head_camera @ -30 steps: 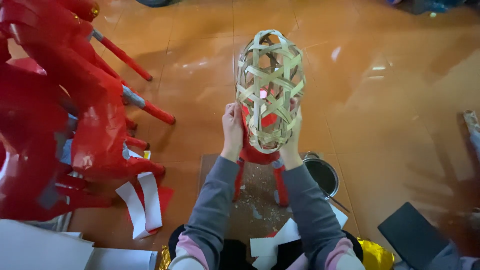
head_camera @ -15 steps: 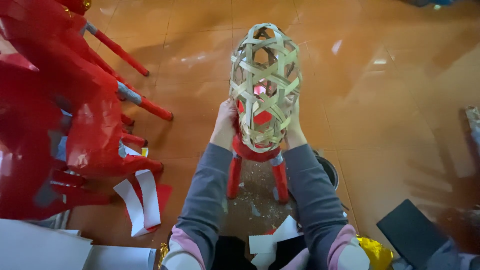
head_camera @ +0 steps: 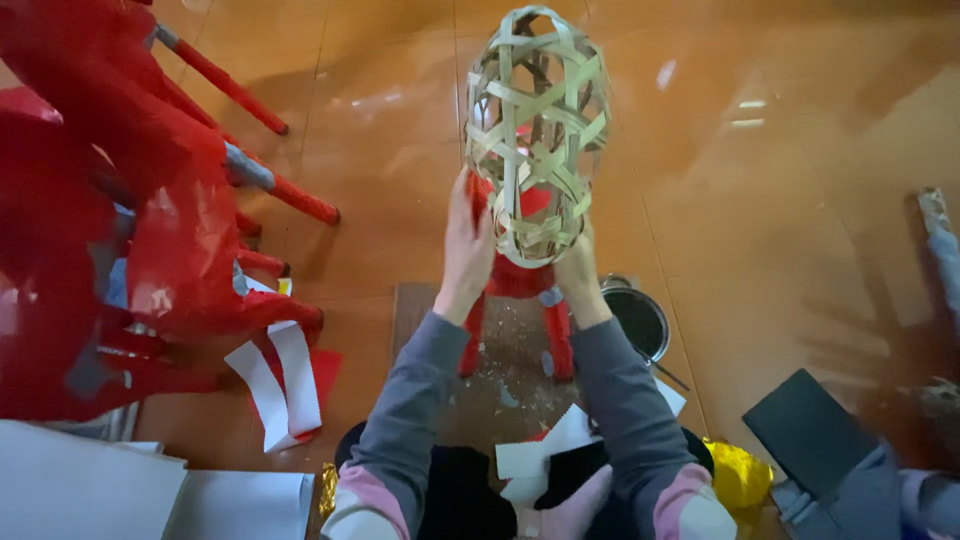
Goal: Decorating a bamboo lattice structure with paper strips and gold foil using glue.
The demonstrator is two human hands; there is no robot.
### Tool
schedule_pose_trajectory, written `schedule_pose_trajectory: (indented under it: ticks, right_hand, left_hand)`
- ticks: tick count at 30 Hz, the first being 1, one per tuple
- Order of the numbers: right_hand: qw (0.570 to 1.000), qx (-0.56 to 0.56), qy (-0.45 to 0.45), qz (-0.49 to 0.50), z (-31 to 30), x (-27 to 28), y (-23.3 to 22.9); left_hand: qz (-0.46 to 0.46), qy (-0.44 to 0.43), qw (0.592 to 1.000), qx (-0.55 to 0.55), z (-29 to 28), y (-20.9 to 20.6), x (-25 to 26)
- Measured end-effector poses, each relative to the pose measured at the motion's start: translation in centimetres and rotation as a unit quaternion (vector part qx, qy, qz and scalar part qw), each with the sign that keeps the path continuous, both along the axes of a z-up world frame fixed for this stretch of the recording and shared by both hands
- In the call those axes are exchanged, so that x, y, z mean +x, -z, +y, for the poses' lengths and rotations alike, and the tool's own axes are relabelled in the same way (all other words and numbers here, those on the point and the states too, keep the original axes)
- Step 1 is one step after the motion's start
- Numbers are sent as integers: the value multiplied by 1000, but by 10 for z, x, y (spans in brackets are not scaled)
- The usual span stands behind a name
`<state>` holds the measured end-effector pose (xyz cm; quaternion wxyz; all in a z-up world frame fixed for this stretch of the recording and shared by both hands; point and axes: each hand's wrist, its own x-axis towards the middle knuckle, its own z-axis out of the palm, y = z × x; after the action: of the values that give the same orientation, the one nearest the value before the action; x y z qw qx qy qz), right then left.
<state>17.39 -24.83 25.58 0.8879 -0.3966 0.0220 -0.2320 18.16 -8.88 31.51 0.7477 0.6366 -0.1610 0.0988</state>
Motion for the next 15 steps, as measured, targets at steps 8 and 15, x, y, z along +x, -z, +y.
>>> schedule_pose_trajectory:
  ticks: [8, 15]
  right_hand:
    - [970, -220, -4, 106, -6, -20, 36]
    - [906, -380, -14, 186, 4, -48, 42]
  left_hand:
    - [62, 51, 994, 69, 2, -9, -15]
    - [73, 104, 992, 24, 21, 53, -5]
